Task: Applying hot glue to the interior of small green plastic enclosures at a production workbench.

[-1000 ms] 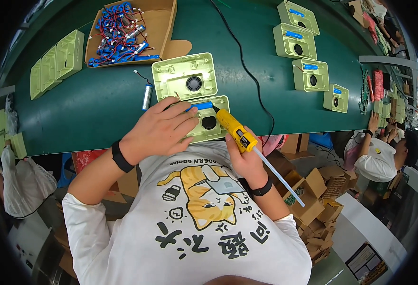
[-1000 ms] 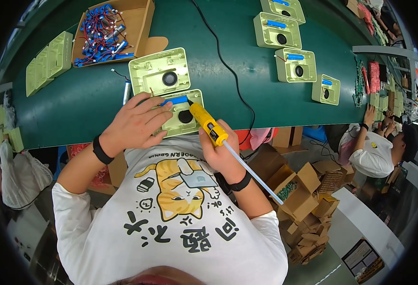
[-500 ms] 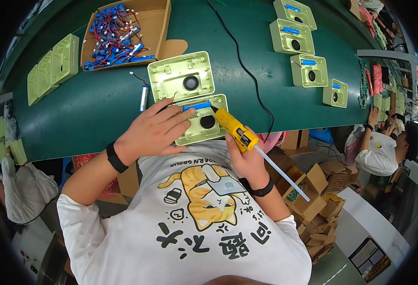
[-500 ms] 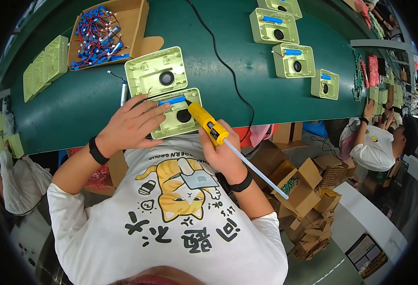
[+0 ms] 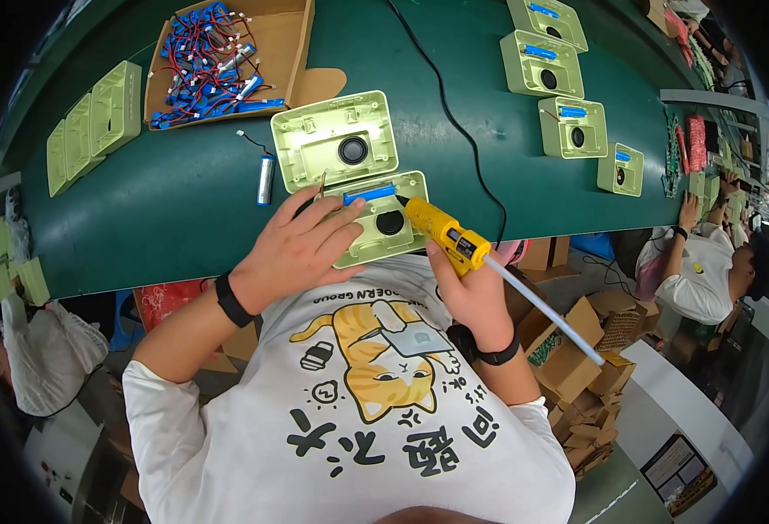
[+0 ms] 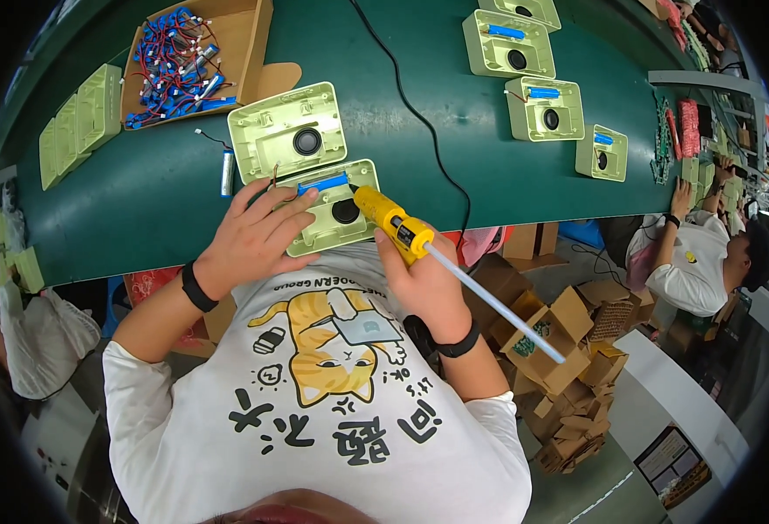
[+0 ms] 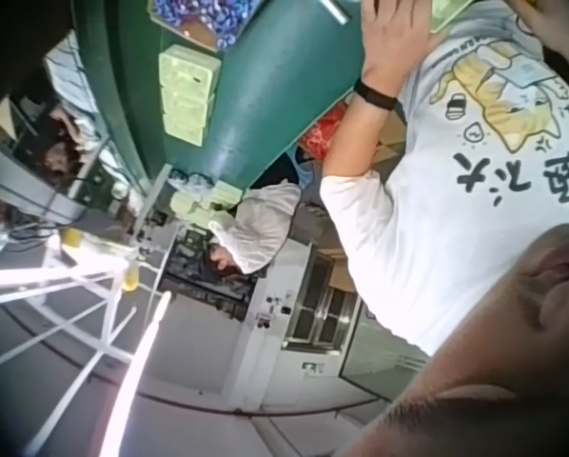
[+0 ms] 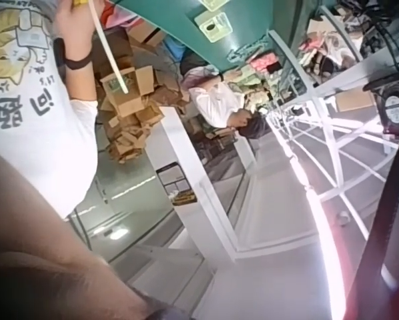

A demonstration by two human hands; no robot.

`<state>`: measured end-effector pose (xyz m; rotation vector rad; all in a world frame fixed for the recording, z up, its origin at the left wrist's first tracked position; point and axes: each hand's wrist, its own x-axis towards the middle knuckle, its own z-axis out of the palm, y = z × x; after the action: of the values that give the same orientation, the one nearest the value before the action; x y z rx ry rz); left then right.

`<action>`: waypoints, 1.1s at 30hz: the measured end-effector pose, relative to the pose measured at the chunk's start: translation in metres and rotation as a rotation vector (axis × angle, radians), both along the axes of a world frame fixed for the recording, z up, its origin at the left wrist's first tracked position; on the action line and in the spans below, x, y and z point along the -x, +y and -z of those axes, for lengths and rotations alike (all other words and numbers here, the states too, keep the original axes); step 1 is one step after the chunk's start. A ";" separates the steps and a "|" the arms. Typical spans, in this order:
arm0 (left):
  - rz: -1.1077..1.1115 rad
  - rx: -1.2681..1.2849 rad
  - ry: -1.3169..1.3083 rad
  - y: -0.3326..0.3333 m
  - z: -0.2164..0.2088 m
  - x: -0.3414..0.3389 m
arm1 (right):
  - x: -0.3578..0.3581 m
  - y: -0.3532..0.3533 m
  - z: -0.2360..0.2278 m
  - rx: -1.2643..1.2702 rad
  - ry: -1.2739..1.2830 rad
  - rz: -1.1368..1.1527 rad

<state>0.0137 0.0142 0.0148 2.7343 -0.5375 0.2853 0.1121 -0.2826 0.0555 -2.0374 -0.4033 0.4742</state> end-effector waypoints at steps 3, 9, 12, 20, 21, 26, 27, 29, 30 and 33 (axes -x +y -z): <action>-0.055 0.031 0.016 -0.013 0.002 0.003 | -0.004 -0.007 -0.004 -0.005 0.019 -0.015; -0.158 0.113 -0.003 -0.023 0.004 0.011 | 0.007 -0.007 0.012 -0.056 0.136 0.062; -0.236 0.135 -0.029 -0.022 0.003 0.015 | 0.007 -0.008 0.022 -0.040 -0.021 -0.024; -0.305 0.129 -0.058 -0.024 0.006 0.021 | 0.006 -0.004 0.034 -0.102 -0.095 -0.010; -0.315 0.126 -0.059 -0.025 0.006 0.022 | 0.007 -0.003 0.034 -0.103 -0.111 -0.003; -0.363 0.094 -0.112 -0.034 0.010 0.026 | 0.010 -0.001 0.030 -0.053 -0.093 0.016; -0.371 0.082 -0.117 -0.036 0.010 0.027 | 0.010 -0.003 0.026 -0.023 -0.075 0.016; -0.367 0.096 -0.121 -0.036 0.010 0.027 | 0.008 -0.006 0.016 0.019 -0.051 -0.004; -0.355 0.122 -0.120 -0.034 0.011 0.026 | 0.005 -0.008 0.010 0.032 -0.045 -0.024; -0.310 0.191 -0.113 -0.032 0.012 0.022 | 0.003 -0.007 -0.011 0.007 0.011 -0.077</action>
<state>-0.0085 -0.0177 0.0026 2.6170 -0.1025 0.5400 0.1093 -0.2892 0.0661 -2.0308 -0.4754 0.5339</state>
